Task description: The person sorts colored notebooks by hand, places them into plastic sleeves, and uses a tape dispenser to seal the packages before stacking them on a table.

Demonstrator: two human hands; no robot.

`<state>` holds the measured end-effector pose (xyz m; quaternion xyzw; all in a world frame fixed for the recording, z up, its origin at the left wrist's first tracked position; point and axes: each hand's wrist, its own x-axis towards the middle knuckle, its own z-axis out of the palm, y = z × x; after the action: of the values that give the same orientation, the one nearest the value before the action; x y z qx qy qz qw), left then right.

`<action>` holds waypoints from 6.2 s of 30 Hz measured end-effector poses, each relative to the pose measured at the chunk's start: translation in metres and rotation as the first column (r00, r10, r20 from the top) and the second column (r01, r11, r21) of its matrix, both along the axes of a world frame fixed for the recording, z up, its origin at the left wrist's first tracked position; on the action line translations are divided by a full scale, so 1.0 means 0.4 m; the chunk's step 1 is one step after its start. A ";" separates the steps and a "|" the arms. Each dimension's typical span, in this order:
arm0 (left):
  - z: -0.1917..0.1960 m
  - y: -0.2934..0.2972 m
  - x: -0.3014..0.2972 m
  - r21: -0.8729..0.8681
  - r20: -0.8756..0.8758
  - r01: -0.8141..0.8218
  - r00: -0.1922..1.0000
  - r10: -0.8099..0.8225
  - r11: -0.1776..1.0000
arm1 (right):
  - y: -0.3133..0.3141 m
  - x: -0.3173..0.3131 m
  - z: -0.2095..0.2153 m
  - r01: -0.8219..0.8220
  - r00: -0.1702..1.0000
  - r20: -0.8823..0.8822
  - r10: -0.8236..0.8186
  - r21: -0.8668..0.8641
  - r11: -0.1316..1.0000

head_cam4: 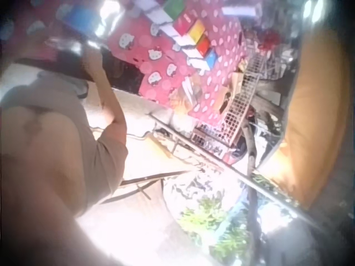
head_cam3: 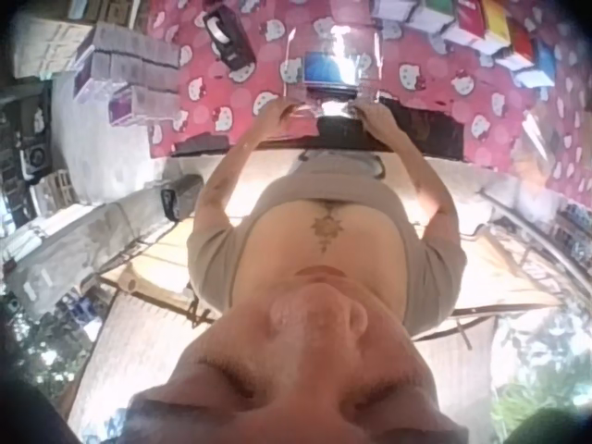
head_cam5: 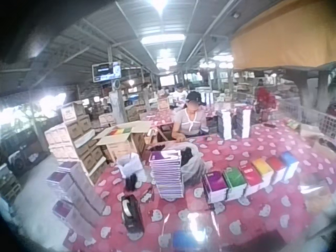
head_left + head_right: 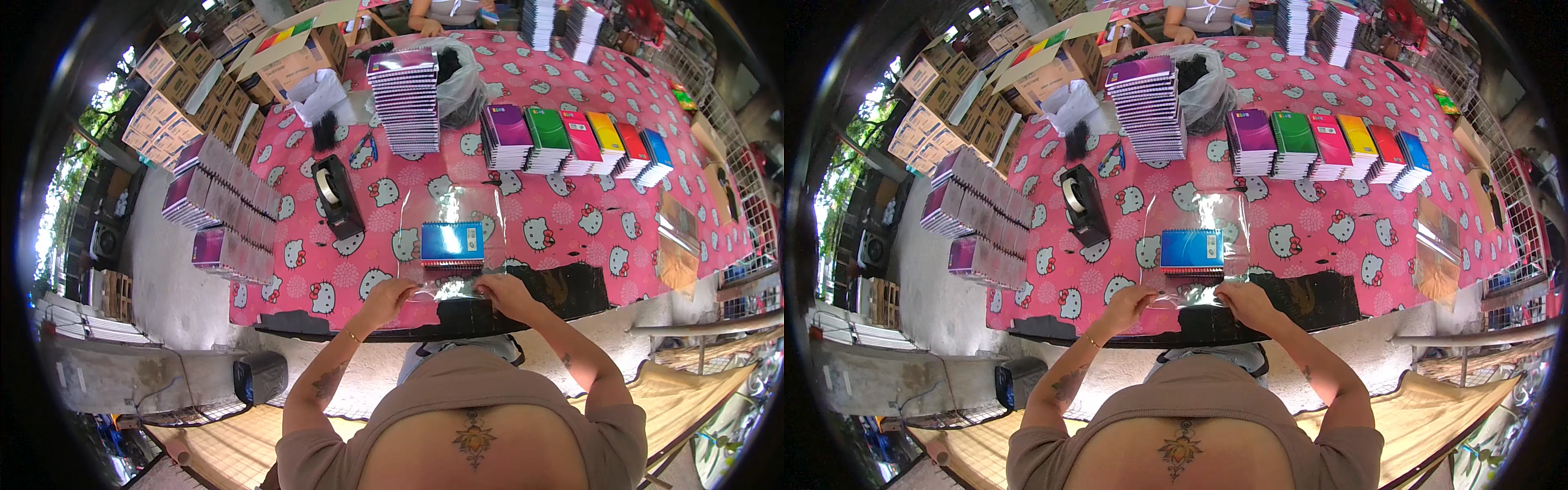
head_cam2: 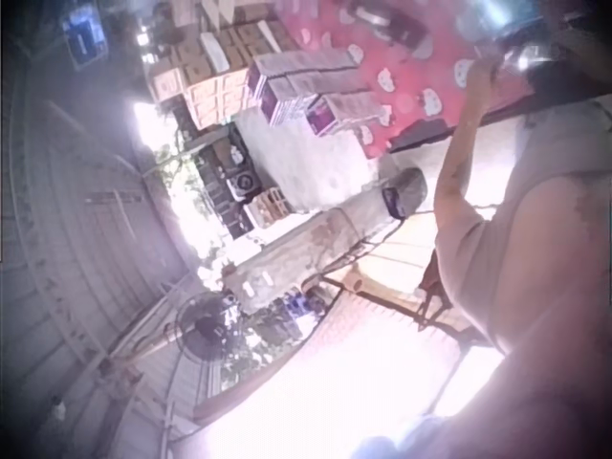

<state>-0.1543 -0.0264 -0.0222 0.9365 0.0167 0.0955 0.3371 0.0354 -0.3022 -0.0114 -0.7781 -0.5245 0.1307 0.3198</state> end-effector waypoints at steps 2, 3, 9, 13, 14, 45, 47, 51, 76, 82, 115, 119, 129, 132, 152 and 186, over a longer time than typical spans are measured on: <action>0.004 0.008 0.012 -0.040 0.023 0.040 0.999 -0.039 0.998 | 0.001 0.002 0.024 -0.009 0.997 -0.078 0.012 0.038 0.999; 0.007 0.018 0.014 -0.036 0.029 0.099 0.995 -0.098 0.994 | -0.001 0.004 0.030 -0.030 0.998 -0.045 0.033 0.062 0.998; 0.007 0.018 0.008 -0.137 -0.024 0.081 0.996 -0.085 0.987 | -0.003 0.023 0.077 -0.066 0.911 -0.411 -0.018 -0.190 0.980; 0.060 -0.020 0.027 0.192 0.102 0.237 0.960 -0.260 0.952 | -0.006 0.008 0.064 0.015 0.947 -0.315 -0.053 -0.121 0.992; 0.053 -0.013 0.023 0.140 0.107 0.186 0.974 -0.201 0.973 | 0.002 0.007 0.071 0.024 0.950 -0.307 -0.058 -0.115 0.993; 0.018 0.093 0.639 0.516 0.130 0.034 0.985 -0.117 0.856 | 0.181 -0.116 0.053 0.168 0.883 0.428 -0.191 0.091 0.982; 0.029 0.089 0.635 0.546 0.121 0.044 0.984 -0.131 0.837 | 0.180 -0.108 0.044 0.161 0.885 0.423 -0.194 0.114 0.980; 0.055 0.081 0.596 0.574 0.036 0.084 0.991 -0.128 0.815 | 0.174 -0.105 0.045 0.133 0.903 0.403 -0.147 0.064 0.989; 0.121 -0.098 0.309 0.509 0.303 -0.055 0.945 -0.119 0.859 | 0.183 -0.125 0.008 0.100 0.903 0.412 -0.123 0.077 0.992; 0.076 -0.153 0.315 0.353 0.277 -0.081 0.961 -0.021 0.932 | 0.171 -0.116 -0.045 0.150 0.856 0.495 -0.149 0.039 0.988; 0.013 0.368 0.048 -0.339 0.118 -0.810 0.467 0.876 0.478 | 0.164 0.004 0.047 0.029 0.747 0.663 -0.054 0.049 0.998; 0.060 0.370 0.112 -0.807 -0.103 -0.514 0.609 0.787 0.292 | 0.146 0.011 0.035 0.048 0.744 0.663 -0.082 0.070 0.996; 0.047 0.362 0.124 -0.623 0.041 -0.632 0.562 0.826 0.461 | 0.152 0.020 0.029 0.035 0.784 0.614 -0.086 0.095 0.995; 0.016 0.277 0.153 -0.809 0.019 -0.504 0.492 0.870 0.303 | 0.132 0.034 0.024 0.050 0.761 0.637 -0.120 0.126 0.991; 0.130 -0.225 0.312 0.100 -0.174 -0.683 0.704 0.689 0.723 | 0.137 0.098 0.011 -0.197 0.797 0.604 0.033 0.207 0.958; 0.071 0.166 0.151 -0.149 0.444 -0.867 0.372 0.815 0.476 | 0.213 0.281 0.322 -0.447 0.891 0.168 0.422 0.162 0.880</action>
<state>-0.0938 0.0399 0.0060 0.7613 0.4058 0.4715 0.1828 0.1477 -0.2172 0.1174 -0.6120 -0.7153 0.0969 0.3232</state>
